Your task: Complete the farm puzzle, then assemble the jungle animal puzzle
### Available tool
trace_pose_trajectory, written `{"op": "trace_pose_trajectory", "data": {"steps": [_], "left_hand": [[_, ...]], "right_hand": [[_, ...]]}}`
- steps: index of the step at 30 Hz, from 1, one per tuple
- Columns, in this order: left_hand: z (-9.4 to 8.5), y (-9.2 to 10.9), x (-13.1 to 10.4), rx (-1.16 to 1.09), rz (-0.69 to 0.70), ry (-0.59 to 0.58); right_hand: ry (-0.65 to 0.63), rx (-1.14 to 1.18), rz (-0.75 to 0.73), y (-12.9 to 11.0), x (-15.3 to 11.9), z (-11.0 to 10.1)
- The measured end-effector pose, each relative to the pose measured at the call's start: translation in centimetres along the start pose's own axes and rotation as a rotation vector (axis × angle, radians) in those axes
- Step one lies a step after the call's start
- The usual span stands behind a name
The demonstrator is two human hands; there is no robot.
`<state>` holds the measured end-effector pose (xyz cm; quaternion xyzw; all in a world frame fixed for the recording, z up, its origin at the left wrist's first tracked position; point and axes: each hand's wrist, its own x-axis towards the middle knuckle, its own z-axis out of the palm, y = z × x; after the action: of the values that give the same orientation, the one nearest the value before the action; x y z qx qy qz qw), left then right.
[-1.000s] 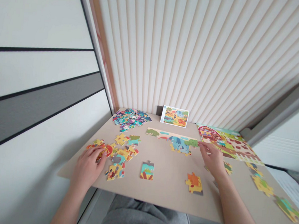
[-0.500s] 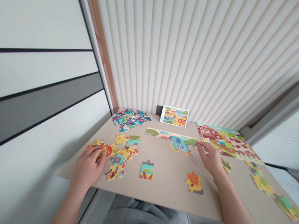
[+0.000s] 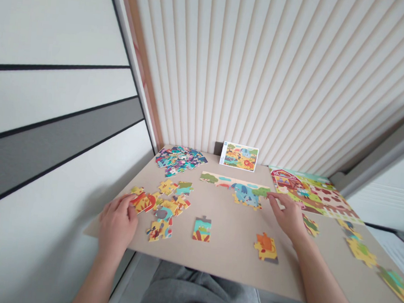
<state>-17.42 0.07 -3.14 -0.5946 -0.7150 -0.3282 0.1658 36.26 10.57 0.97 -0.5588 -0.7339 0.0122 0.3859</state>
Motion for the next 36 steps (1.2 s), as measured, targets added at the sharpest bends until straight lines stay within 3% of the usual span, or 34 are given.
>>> {"op": "trace_pose_trajectory", "data": {"steps": [3,8,17,28,36], "left_hand": [[-0.4,-0.1,-0.2,0.009,-0.088,0.048],[-0.6,0.1,-0.3,0.033,-0.119,0.079],[-0.4,0.9,-0.1,0.092,-0.203,0.025],[0.2,0.4,-0.1,-0.022,0.006,0.010],[0.0,0.6,0.0,-0.044,0.058,-0.012]], "right_hand": [[0.000,0.004,0.007,0.1,0.0,0.1],[-0.010,0.030,0.003,0.2,-0.1,0.2],[-0.016,0.011,-0.015,1.0,-0.2,0.5],[-0.029,0.012,0.029,0.6,-0.2,0.4],[-0.024,0.019,-0.019,0.2,-0.2,0.5]]}}
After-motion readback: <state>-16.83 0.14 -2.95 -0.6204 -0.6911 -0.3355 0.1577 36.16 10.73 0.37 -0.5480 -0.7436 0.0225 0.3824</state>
